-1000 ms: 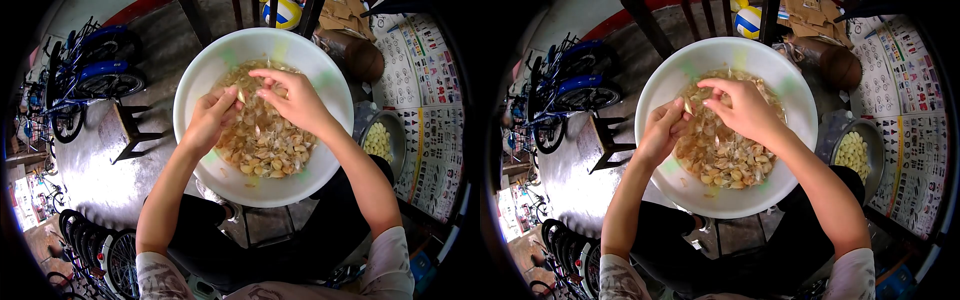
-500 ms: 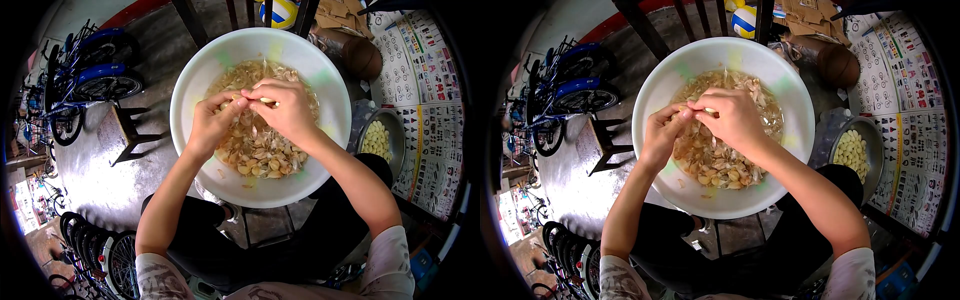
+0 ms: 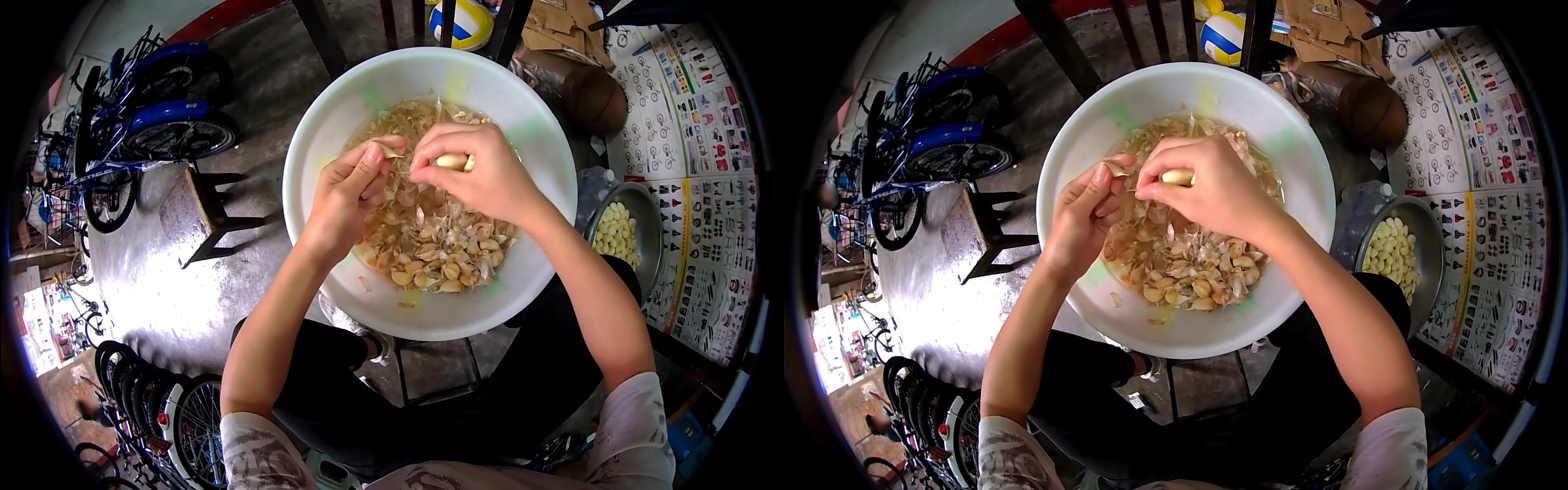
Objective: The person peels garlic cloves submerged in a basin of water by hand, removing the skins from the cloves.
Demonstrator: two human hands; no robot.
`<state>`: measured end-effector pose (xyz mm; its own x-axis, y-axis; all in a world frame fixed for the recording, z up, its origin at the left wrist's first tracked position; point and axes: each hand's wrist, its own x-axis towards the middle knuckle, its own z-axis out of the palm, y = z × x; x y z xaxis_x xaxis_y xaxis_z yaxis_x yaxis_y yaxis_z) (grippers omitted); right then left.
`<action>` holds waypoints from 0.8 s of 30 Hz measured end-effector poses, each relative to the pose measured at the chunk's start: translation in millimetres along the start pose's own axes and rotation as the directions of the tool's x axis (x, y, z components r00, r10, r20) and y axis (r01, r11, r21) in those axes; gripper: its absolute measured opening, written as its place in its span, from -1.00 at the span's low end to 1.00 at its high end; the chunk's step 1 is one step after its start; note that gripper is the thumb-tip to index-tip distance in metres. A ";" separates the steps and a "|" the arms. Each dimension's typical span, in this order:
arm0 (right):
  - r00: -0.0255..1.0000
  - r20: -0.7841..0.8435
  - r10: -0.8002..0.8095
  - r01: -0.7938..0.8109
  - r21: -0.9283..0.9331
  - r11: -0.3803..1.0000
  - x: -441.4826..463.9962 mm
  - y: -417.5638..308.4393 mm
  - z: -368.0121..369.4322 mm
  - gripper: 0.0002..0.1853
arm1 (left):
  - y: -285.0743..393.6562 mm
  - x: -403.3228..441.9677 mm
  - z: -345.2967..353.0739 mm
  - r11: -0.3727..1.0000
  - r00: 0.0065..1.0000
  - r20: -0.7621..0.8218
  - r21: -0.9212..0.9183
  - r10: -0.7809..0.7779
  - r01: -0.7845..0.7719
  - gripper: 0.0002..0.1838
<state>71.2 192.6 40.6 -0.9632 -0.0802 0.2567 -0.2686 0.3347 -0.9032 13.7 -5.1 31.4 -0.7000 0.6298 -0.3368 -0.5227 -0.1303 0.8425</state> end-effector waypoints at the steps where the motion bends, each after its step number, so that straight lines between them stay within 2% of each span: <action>1: 0.979 0.072 0.190 -0.199 0.155 0.968 -0.6 -3.3 -3.9 -0.91 | 1.6 -0.9 0.9 0.998 1.000 0.003 -0.065 -0.022 0.022 -0.64; 2: 0.979 0.074 0.192 -0.201 0.156 0.967 -0.4 -5.5 -10.2 -0.91 | 1.5 -1.5 0.7 0.998 1.000 0.001 -0.066 -0.024 0.024 -0.64; 3: 0.916 0.202 0.346 -0.397 0.351 0.848 1.3 -6.4 -18.3 -0.91 | 1.4 -1.9 0.6 0.996 0.999 0.024 -0.084 -0.021 0.023 -0.64; 4: 0.820 0.354 0.450 -0.573 0.495 0.653 3.3 -5.3 -24.5 -0.89 | 1.6 -2.0 0.7 0.995 0.999 0.049 -0.101 -0.016 0.021 -0.65; 5: 0.774 0.367 0.516 -0.632 0.473 0.613 5.2 -2.8 -27.7 -0.84 | 2.2 -2.2 1.0 0.995 0.999 0.050 -0.101 -0.016 0.021 -0.65; 6: 0.776 0.365 0.515 -0.631 0.473 0.615 0.5 4.9 -24.8 -0.84 | 3.1 -2.5 1.5 0.993 0.998 0.044 -0.107 -0.038 0.042 -0.64; 7: 0.912 0.095 0.398 -0.391 -0.087 0.916 -5.7 17.0 -18.0 -0.85 | 4.8 -1.9 1.7 0.992 0.998 0.039 -0.112 -0.057 0.061 -0.63; 8: 0.993 -0.030 0.111 -0.102 -0.671 0.734 -10.0 24.9 -13.8 -0.85 | 6.5 -1.5 1.1 0.993 0.998 0.039 -0.108 -0.053 0.057 -0.63; 10: 0.988 -0.044 0.145 -0.140 -0.628 0.765 -8.5 15.0 -9.7 -0.87 | 5.6 -2.0 0.8 0.997 0.996 0.072 -0.064 -0.048 0.053 -0.61; 11: 0.976 -0.044 0.212 -0.197 -0.586 0.786 -6.0 6.9 -8.0 -0.85 | 5.6 -2.2 3.0 0.996 0.996 0.074 -0.067 -0.049 0.054 -0.61; 13: 0.963 -0.035 0.269 -0.245 -0.536 0.808 0.5 -3.9 -6.0 -0.82 | 8.9 -4.2 5.9 0.998 0.997 0.041 0.014 -0.058 0.057 -0.60; 15: 0.963 -0.026 0.268 -0.269 -0.155 0.951 1.4 -11.0 -3.7 -0.74 | 6.8 -5.4 4.3 0.998 0.998 0.044 0.050 -0.040 0.037 -0.60; 16: 0.963 -0.027 0.268 -0.269 -0.158 0.950 0.3 -11.6 -1.2 -0.74 | 5.4 -3.9 4.4 0.996 0.998 0.055 0.083 -0.012 0.007 -0.61; 19: 0.986 -0.153 -0.070 0.052 -0.122 0.991 -2.0 -7.1 14.9 -0.69 | 2.0 -3.8 2.2 0.993 0.997 0.065 0.111 0.029 -0.036 -0.62; 22: 0.975 -0.181 -0.131 0.093 -0.203 0.975 -5.7 -4.3 22.6 -0.74 | -4.3 -3.4 3.1 0.994 0.998 0.017 0.092 0.058 -0.059 -0.64; 23: 0.967 -0.218 -0.129 0.092 -0.173 0.981 -5.1 -1.8 23.3 -0.82 | -4.3 -4.2 3.9 0.994 0.998 0.017 0.091 0.057 -0.058 -0.64; 24: 0.967 -0.219 -0.129 0.092 -0.172 0.981 -5.3 1.2 23.3 -0.82 | -3.8 -5.4 4.9 0.989 0.998 0.011 0.131 0.063 -0.064 -0.65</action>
<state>75.6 171.6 30.2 -0.8940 0.0847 0.4400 -0.3495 0.4827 -0.8030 21.8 -4.3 32.1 -0.7263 0.6285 -0.2783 -0.4085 -0.0690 0.9101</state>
